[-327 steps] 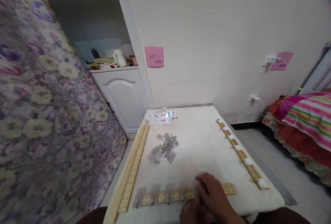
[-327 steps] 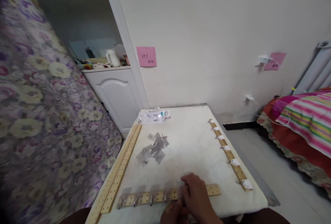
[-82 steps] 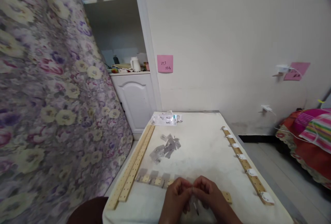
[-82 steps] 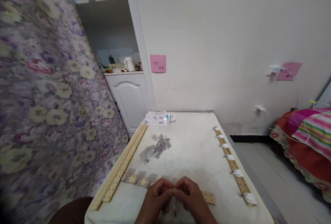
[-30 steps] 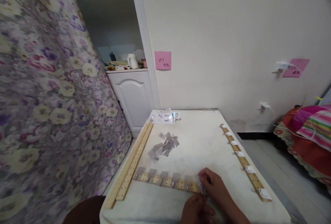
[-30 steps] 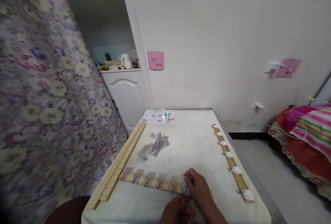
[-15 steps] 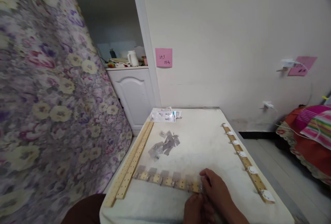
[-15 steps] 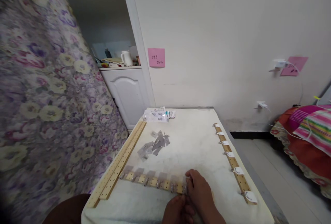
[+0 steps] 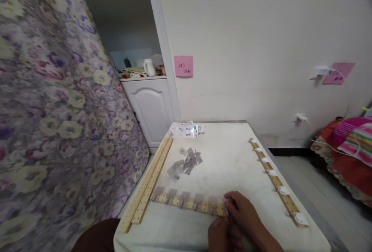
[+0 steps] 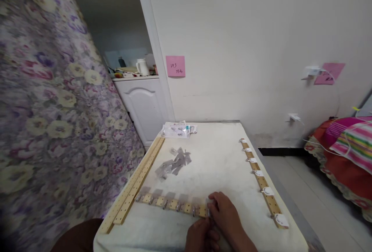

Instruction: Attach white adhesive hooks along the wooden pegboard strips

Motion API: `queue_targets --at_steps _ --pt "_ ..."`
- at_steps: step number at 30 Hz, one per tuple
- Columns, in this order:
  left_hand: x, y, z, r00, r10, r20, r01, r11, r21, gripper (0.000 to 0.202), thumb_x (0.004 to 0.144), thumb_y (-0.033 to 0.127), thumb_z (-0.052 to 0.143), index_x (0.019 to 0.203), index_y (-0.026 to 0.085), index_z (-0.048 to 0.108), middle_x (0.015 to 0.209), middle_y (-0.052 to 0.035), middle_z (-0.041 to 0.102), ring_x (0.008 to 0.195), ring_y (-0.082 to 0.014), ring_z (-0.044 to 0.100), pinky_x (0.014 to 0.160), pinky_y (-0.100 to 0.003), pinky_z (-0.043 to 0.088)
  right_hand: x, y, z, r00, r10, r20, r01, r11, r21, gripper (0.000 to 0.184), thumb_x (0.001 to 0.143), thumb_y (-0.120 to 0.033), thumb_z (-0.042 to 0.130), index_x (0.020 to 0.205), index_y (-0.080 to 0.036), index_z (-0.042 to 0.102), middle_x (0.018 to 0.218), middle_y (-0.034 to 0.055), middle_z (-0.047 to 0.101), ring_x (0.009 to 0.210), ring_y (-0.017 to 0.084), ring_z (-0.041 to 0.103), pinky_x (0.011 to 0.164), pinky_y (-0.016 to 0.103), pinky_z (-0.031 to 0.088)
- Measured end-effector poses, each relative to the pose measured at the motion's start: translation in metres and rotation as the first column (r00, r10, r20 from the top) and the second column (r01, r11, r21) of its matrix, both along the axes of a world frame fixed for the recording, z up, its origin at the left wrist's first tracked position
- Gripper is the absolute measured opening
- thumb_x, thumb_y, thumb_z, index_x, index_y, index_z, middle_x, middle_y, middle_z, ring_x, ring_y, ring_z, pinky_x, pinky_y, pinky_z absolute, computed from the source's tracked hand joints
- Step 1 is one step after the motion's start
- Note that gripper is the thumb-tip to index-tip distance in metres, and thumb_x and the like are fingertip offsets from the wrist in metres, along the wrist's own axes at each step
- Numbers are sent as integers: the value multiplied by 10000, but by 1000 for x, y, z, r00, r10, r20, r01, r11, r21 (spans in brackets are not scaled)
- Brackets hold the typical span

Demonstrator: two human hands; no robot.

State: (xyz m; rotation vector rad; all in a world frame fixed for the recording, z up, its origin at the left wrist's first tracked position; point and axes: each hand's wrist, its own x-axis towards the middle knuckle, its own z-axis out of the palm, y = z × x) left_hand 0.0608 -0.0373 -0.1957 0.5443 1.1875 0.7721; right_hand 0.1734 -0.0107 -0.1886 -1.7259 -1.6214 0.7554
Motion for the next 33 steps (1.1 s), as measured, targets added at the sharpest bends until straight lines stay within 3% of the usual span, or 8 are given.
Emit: queue_targets --at_steps 5,14,23,33 --pt "2 1 -2 999 13 -39 -15 998 -54 206 753 373 399 703 190 480 384 18 528 281 -111 449 355 -223 202 3 3 1 999 27 -46 -29 999 -43 302 713 -248 497 990 -202 606 843 31 662 788 175 608 722 252 442" --pt "2 2 -11 1000 25 -13 -25 999 -29 224 725 409 434 725 192 488 392 18 534 288 -116 452 354 -219 217 5 4 2 996 33 -77 -39 996 -82 320 679 -245 522 985 -198 603 812 23 656 756 174 615 695 253 451" --pt "-2 -2 6 1000 -18 4 18 1000 -13 180 758 361 445 737 187 486 402 16 558 301 -108 481 352 -204 236 5 4 2 999 22 -42 -26 995 -100 303 667 -226 512 957 -214 600 788 13 652 744 172 613 694 256 444" --pt "0 -1 7 1000 -16 6 16 1000 -16 155 727 345 452 719 193 479 399 18 553 303 -114 484 348 -211 239 7 7 4 999 27 -42 -34 983 -180 321 648 -242 545 961 -233 614 787 -5 670 757 169 617 682 248 431"
